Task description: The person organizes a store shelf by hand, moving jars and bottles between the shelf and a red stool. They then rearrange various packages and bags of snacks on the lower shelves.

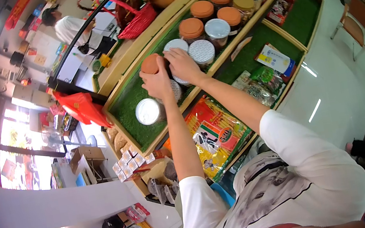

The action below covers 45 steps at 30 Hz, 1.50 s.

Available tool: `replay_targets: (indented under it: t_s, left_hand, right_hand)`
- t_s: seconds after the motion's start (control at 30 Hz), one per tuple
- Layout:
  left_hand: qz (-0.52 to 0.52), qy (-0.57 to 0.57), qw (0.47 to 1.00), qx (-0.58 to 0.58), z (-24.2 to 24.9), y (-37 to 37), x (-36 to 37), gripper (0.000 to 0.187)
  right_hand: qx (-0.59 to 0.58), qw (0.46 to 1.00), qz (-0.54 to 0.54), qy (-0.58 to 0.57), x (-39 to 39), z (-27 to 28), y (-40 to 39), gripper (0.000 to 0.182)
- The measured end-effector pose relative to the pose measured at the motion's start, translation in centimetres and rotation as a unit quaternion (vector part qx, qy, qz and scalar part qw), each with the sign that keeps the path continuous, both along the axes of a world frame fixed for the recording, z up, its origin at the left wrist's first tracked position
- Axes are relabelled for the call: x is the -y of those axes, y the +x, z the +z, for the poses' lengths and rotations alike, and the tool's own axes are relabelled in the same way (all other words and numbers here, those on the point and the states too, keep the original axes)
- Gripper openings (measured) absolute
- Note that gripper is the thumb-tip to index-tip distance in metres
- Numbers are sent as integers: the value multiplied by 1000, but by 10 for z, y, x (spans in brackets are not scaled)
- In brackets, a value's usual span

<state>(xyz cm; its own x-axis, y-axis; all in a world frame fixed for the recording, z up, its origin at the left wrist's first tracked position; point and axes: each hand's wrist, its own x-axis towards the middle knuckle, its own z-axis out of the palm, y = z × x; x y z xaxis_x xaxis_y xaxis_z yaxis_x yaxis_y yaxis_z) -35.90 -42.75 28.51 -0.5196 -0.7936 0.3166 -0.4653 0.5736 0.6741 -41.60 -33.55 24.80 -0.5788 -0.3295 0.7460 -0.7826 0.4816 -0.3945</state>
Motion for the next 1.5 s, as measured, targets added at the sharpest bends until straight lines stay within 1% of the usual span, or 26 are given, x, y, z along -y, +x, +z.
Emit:
replay_targets:
  t_s: [0.1,0.17,0.23,0.27,0.3,0.37,0.47,0.57,0.7,0.83,0.9,0.93,0.97,1.0,1.07,1.1,1.17,1.2,1.23,1.27,1.3,1.33,1.37,1.4,1.47,1.5]
  left_hand:
    - [19,13,999,29,2,-1,-2,95]
    - [18,21,999,34,1,-1,-2,97]
    - [23,20,999,34,0,-1,-3,96]
    - [16,14,999,31,2,1,-5,95]
    - [13,-4,999,40,-1,-1,-4,89]
    - [18,-23,998,47,-7,-4,0,81]
    - [19,-70,995,67,-12,-7,2,77]
    - [12,-78,994,70,-14,-7,3,78]
    - [18,-100,992,70,-17,-9,6,79]
    - [27,-86,993,81,-16,-7,2,81]
    - [23,-80,994,70,-12,-3,-3,80]
    - [23,-89,994,64,-16,-5,-1,80]
    - [24,-99,993,55,-18,-7,2,80]
    - [28,-112,992,49,-20,-9,3,79]
    - [36,-139,989,38,-22,-9,2,79]
    - [35,-174,984,31,-20,-7,-3,74]
    - [20,-270,963,-4,-31,-15,11,67]
    - [20,-303,953,-4,-30,-16,12,62]
    - [19,-336,942,-3,-30,-17,9,58]
    - [-8,-388,920,-60,-36,-22,16,52]
    - [-29,-400,914,-59,-29,-18,5,48]
    - [-68,-415,904,-75,-24,-15,-1,47]
    - [-107,-427,893,-92,-20,-12,-6,47]
    - [-102,-417,898,-94,-18,-8,-15,46]
    - [-96,-394,908,-103,-15,-8,-31,45]
    - [-88,-425,891,-134,-13,-14,-37,40]
  right_hand:
    - [-1,1000,3,-22,0,-2,-1,40]
    - [-20,999,-14,-41,4,-6,-4,31]
    - [-11,999,-15,-42,0,-3,-1,33]
    - [-22,999,-20,-45,-1,-2,1,33]
    - [-34,998,-22,-47,-2,0,3,32]
    - [-16,998,-13,-65,-3,1,3,29]
    - [-9,996,-16,-87,-6,2,5,24]
    - [15,995,-14,-102,-11,3,9,25]
    - [55,992,27,-114,-19,-1,19,25]
    - [-78,993,89,-23,-47,-8,30,35]
    - [-97,989,70,-89,-64,-12,54,41]
    - [-79,988,66,-116,-72,-23,68,39]
    - [-64,986,93,-120,-84,-36,81,35]
    - [-79,982,110,-130,-107,-42,100,29]
    - [-12,977,168,-132,-163,-67,144,27]
    - [14,977,171,-125,-192,-92,164,28]
    - [72,986,125,-85,-261,-158,203,29]
    - [176,976,88,-93,-302,-182,226,27]
    - [281,959,6,-47,-346,-219,251,33]
    - [394,916,-71,-31,-391,-242,276,32]
    - [416,889,-146,-123,-438,-306,310,30]
    - [442,854,-250,-111,-490,-341,348,24]
    - [566,747,-329,-120,-540,-373,385,25]
    - [608,672,-401,-130,-590,-407,425,25]
    - [634,550,-517,-168,-666,-458,510,24]
    - [631,500,-561,-195,-696,-473,546,24]
